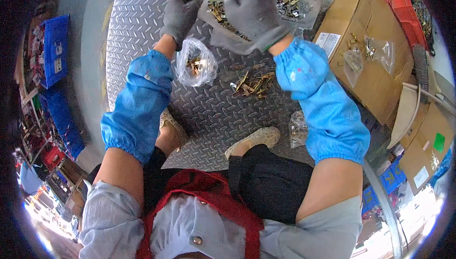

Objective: The person sorts small metal electronic components by hand into plastic bags and cardboard boxes.

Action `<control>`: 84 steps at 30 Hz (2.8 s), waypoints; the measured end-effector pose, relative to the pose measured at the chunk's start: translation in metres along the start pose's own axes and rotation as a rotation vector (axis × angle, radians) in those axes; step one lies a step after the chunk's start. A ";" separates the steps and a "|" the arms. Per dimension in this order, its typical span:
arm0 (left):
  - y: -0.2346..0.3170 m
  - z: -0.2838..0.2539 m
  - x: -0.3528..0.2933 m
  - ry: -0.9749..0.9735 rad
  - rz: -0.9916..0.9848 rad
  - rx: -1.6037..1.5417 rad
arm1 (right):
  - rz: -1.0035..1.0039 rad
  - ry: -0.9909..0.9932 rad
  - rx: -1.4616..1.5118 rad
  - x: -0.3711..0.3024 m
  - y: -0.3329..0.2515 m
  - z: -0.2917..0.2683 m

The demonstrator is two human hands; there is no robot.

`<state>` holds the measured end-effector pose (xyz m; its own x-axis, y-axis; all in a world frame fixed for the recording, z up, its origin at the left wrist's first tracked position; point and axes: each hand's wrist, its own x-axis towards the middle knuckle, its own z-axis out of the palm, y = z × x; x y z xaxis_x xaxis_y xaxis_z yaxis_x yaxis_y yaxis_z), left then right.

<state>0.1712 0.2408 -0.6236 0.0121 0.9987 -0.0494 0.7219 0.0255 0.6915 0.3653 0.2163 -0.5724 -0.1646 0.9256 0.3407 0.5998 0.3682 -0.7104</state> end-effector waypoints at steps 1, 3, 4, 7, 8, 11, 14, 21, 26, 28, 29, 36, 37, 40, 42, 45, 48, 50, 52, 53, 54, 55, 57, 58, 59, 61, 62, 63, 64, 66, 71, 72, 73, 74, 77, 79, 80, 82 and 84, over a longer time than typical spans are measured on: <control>0.001 -0.001 0.000 -0.008 -0.002 0.024 | 0.047 -0.171 0.078 -0.006 -0.003 0.004; 0.008 -0.002 0.000 -0.014 -0.001 0.051 | 0.193 -0.411 -0.083 -0.018 0.017 0.020; 0.012 -0.002 -0.001 0.056 0.096 0.162 | 0.342 -0.649 -0.245 -0.027 0.028 0.028; 0.038 -0.010 -0.007 0.113 0.480 0.250 | 0.264 -0.714 -0.248 -0.064 0.053 0.034; 0.047 -0.017 -0.013 0.108 0.761 0.240 | 0.260 -0.717 -0.241 -0.067 0.045 0.039; 0.043 -0.004 -0.031 -0.344 0.781 0.187 | 0.184 -0.490 -0.235 -0.084 0.036 0.051; 0.012 0.005 -0.033 -0.447 0.545 0.263 | 0.158 -0.370 -0.182 -0.074 0.022 0.058; -0.023 0.017 -0.030 -0.336 0.280 0.289 | 0.187 -0.507 -0.459 -0.067 0.018 0.069; -0.008 0.030 -0.031 -0.252 0.200 0.306 | 0.348 -0.522 -0.297 -0.055 0.033 0.056; -0.005 0.032 -0.031 -0.226 0.232 0.373 | 0.467 -0.484 -0.130 -0.050 0.034 0.047; -0.004 0.033 -0.029 -0.225 0.234 0.370 | 0.434 -0.464 -0.145 -0.048 0.035 0.041; -0.008 0.033 -0.021 -0.252 0.222 0.424 | 0.640 -0.348 -0.235 -0.031 0.023 0.017; -0.011 0.032 -0.022 -0.224 0.161 0.374 | 0.639 -0.346 -0.232 -0.033 0.029 0.021; -0.012 0.035 -0.026 -0.247 -0.140 -0.283 | 0.587 -0.247 -0.174 -0.041 0.049 0.019; -0.030 0.034 -0.031 -0.360 -0.148 -0.471 | 0.605 -0.282 0.011 -0.041 0.042 0.017; -0.028 0.025 -0.045 -0.726 -0.390 -1.387 | 0.619 -0.253 0.357 -0.045 0.029 0.024; -0.031 0.028 -0.052 -0.523 0.187 -0.528 | 0.534 -0.297 0.332 -0.047 -0.007 0.023; -0.010 0.030 -0.064 -0.534 0.200 -0.613 | 0.473 -0.370 0.431 -0.051 -0.007 0.032; 0.007 0.029 -0.060 -0.541 -0.655 -1.463 | 0.524 -0.372 0.395 -0.049 -0.018 0.035; 0.011 0.024 -0.056 -0.542 -0.656 -1.466 | 0.545 -0.324 0.321 -0.045 -0.017 0.030; 0.013 0.019 -0.051 -0.544 -0.649 -1.235 | 0.546 -0.325 0.318 -0.043 -0.011 0.028; 0.013 0.014 -0.047 -0.540 -0.638 -1.004 | 0.487 -0.329 0.153 -0.040 -0.002 0.027; 0.002 0.011 -0.034 -0.604 -0.487 -0.550 | 0.416 -0.489 0.013 -0.030 0.015 0.031; -0.008 0.011 -0.029 -0.595 -0.490 -0.547 | 0.408 -0.491 0.019 -0.027 0.018 0.041; -0.006 0.011 -0.026 -0.477 -0.245 -0.204 | 0.361 -0.448 0.001 -0.028 0.023 0.049; -0.002 0.010 -0.020 -0.386 -0.112 0.173 | 0.322 -0.383 -0.157 -0.023 0.038 0.058; -0.002 0.009 -0.018 -0.383 -0.116 0.174 | 0.319 -0.387 -0.154 -0.017 0.040 0.062; -0.002 0.008 -0.017 -0.382 -0.121 0.208 | 0.354 -0.383 -0.211 -0.013 0.041 0.065; -0.002 0.007 -0.017 -0.381 -0.126 0.241 | 0.390 -0.378 -0.268 -0.010 0.043 0.069; 0.002 0.003 -0.018 -0.335 -0.081 0.219 | 0.347 -0.311 -0.246 -0.008 0.037 0.075; -0.013 0.012 -0.015 -0.340 0.041 0.453 | 0.250 -0.444 -0.557 -0.005 0.033 0.097; -0.009 0.012 -0.016 -0.377 0.048 0.539 | 0.252 -0.449 -0.559 -0.008 0.035 0.098; -0.009 0.013 -0.016 -0.381 0.048 0.535 | 0.213 -0.452 -0.541 -0.012 0.036 0.098; -0.011 0.011 -0.016 -0.388 0.027 0.559 | 0.171 -0.450 -0.520 -0.014 0.036 0.099; -0.017 0.007 -0.015 -0.388 0.010 0.545 | 0.201 -0.371 -0.418 -0.019 0.042 0.104; -0.020 0.008 -0.015 -0.382 0.011 0.506 | 0.228 -0.336 -0.351 -0.021 0.044 0.099; -0.019 0.009 -0.015 -0.359 -0.011 0.472 | 0.255 -0.302 -0.285 -0.022 0.045 0.096; -0.017 0.010 -0.016 -0.336 -0.035 0.438 | 0.274 -0.306 -0.238 -0.016 0.052 0.086; -0.010 0.009 -0.019 -0.352 -0.073 0.320 | 0.297 -0.309 -0.193 -0.009 0.047 0.074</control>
<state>0.1698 0.2212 -0.6360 0.1471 0.9180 -0.3684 0.9056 0.0249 0.4234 0.3371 0.2319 -0.6545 -0.1719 0.9818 -0.0803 0.7859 0.0876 -0.6121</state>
